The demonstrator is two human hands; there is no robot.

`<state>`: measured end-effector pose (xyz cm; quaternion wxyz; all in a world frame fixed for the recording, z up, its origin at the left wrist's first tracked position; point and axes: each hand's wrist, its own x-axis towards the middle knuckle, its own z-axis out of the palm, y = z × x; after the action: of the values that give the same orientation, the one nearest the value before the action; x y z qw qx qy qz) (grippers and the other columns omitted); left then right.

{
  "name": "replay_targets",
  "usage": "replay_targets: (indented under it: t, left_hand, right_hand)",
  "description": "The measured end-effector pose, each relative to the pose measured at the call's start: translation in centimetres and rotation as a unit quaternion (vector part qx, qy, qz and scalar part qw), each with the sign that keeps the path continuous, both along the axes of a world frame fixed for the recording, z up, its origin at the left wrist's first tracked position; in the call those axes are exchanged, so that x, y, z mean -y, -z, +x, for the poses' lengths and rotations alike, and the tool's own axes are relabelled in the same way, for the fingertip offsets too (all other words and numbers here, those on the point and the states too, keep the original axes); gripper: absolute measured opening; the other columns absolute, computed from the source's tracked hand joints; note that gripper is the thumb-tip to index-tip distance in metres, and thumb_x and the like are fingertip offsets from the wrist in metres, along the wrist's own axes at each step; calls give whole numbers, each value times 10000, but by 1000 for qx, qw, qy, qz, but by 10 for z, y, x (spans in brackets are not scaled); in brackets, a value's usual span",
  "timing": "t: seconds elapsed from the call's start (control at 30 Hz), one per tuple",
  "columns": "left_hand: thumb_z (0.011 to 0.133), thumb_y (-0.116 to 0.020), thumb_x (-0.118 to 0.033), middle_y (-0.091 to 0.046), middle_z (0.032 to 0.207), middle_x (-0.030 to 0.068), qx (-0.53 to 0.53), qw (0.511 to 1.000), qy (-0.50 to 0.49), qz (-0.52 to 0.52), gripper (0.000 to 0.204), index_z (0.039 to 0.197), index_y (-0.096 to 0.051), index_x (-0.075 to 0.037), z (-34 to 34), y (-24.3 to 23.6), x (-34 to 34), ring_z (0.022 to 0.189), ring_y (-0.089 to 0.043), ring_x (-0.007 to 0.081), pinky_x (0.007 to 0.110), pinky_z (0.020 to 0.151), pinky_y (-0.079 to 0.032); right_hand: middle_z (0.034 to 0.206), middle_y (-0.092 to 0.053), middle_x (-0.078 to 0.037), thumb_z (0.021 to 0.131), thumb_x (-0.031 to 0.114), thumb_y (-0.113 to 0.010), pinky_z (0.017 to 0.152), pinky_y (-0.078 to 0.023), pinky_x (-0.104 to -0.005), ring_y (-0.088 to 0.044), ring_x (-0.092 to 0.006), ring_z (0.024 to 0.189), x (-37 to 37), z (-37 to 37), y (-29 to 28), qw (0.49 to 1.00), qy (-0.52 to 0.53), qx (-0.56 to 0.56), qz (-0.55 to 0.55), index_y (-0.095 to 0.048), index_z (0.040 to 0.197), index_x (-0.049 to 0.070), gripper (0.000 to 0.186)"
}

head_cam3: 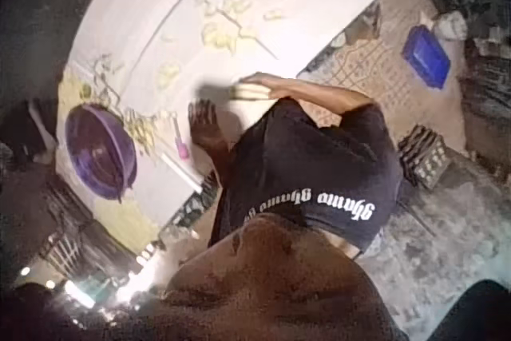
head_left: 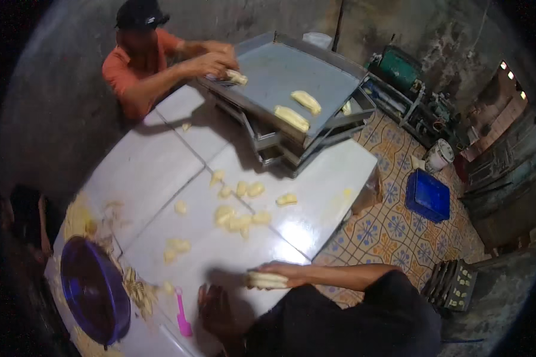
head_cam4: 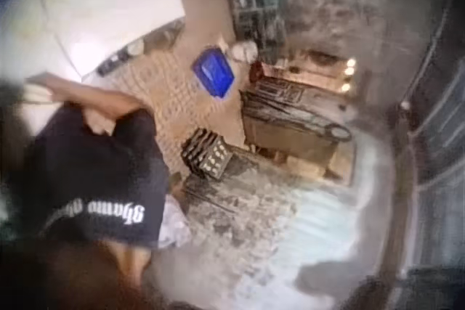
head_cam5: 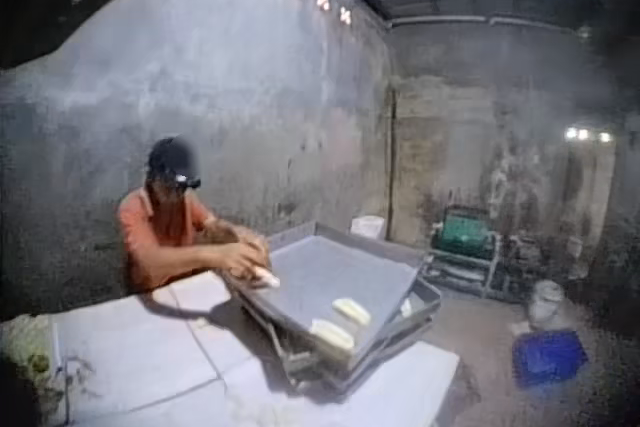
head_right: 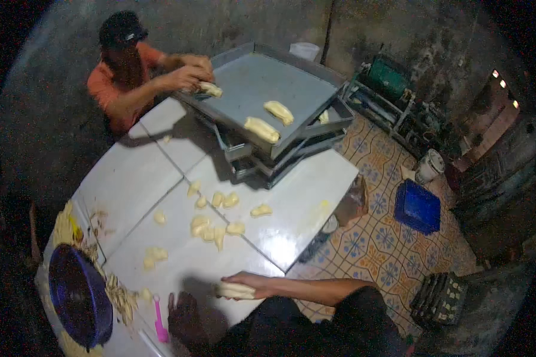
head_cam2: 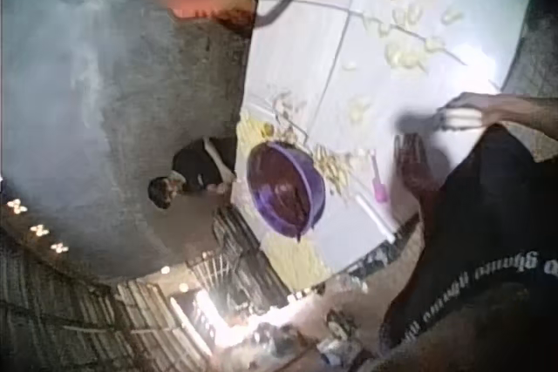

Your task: The person flattens dough pieces using a rolling pin and by hand, spreads filling onto the dough with a spatula, adds banana slices, and rolls the dough into pastries.

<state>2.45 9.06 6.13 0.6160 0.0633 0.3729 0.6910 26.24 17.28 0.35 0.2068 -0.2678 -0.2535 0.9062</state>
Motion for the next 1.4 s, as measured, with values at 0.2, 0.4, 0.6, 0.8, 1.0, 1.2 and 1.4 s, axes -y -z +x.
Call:
replay_targets:
  t: [0.2, 0.4, 0.6, 0.8, 1.0, 1.2, 1.4]
  left_hand:
    - [965, -606, -190, -673, 1045, 195, -259, 964, -57, 27, 404, 1263, -569, 80, -37, 64, -39, 901, -665, 257, 343, 770, -572]
    - [936, -643, -158, -676, 894, 93, -413, 911, 16, -11, 283, 1128, -670, 47, -12, 67, -73, 752, -612, 162, 283, 661, -506]
    - [941, -634, -94, -660, 875, 18, -437, 885, -102, -125, 140, 1027, -692, 0, -68, 183, 16, 738, -563, 110, 272, 619, -455]
    - [946, -596, -69, -676, 932, 52, -892, 444, -38, 76, 145, 1030, -697, -7, -68, 177, 13, 808, -643, 156, 304, 735, -531]
    - [991, -556, -113, -700, 974, 140, -642, 764, -34, 54, 219, 1105, -684, 22, -49, 244, 15, 882, -693, 262, 368, 780, -572]
    - [997, -574, -78, -691, 998, 145, -434, 894, 96, 62, 243, 1198, -657, 31, 10, 84, -2, 915, -688, 225, 344, 817, -581]
    - [981, -607, -30, -683, 1033, 131, -392, 919, 34, -31, 248, 1207, -634, 68, 18, 55, 14, 821, -654, 150, 278, 678, -556]
  right_hand:
    - [1133, -734, -93, 955, 292, -703, 869, -538, -330, -670, -173, 985, -169, 179, -229, 649, 226, 438, 580, -652, 1309, 30, 443]
    - [1181, -695, -226, 926, 319, -689, 905, -521, -408, -692, -344, 1020, -362, 314, -222, 474, 127, 658, 572, -664, 1282, 9, 472]
    - [1193, -695, -228, 1002, 232, -608, 874, -533, -366, -699, -281, 1015, -317, 269, -229, 374, 412, 615, 558, -634, 1309, -15, 394]
    - [1123, -699, -193, 863, -24, -639, 863, -551, -379, -681, -322, 1014, -101, 144, -128, 570, 264, 447, 637, -691, 1202, 8, 344]
    - [1270, -542, -288, 901, 257, -712, 948, -462, -539, -530, -485, 1088, -108, 109, 16, 487, 221, 676, 507, -669, 1222, 19, 402]
    - [1275, -529, -230, 867, 173, -741, 991, -497, -456, -614, -382, 1088, -78, 11, -30, 749, 176, 426, 476, -665, 1178, -5, 366]
    - [1173, -608, -217, 950, 60, -596, 866, -571, -383, -667, -352, 1027, 20, -86, -58, 818, 26, 263, 511, -636, 1278, -17, 339]
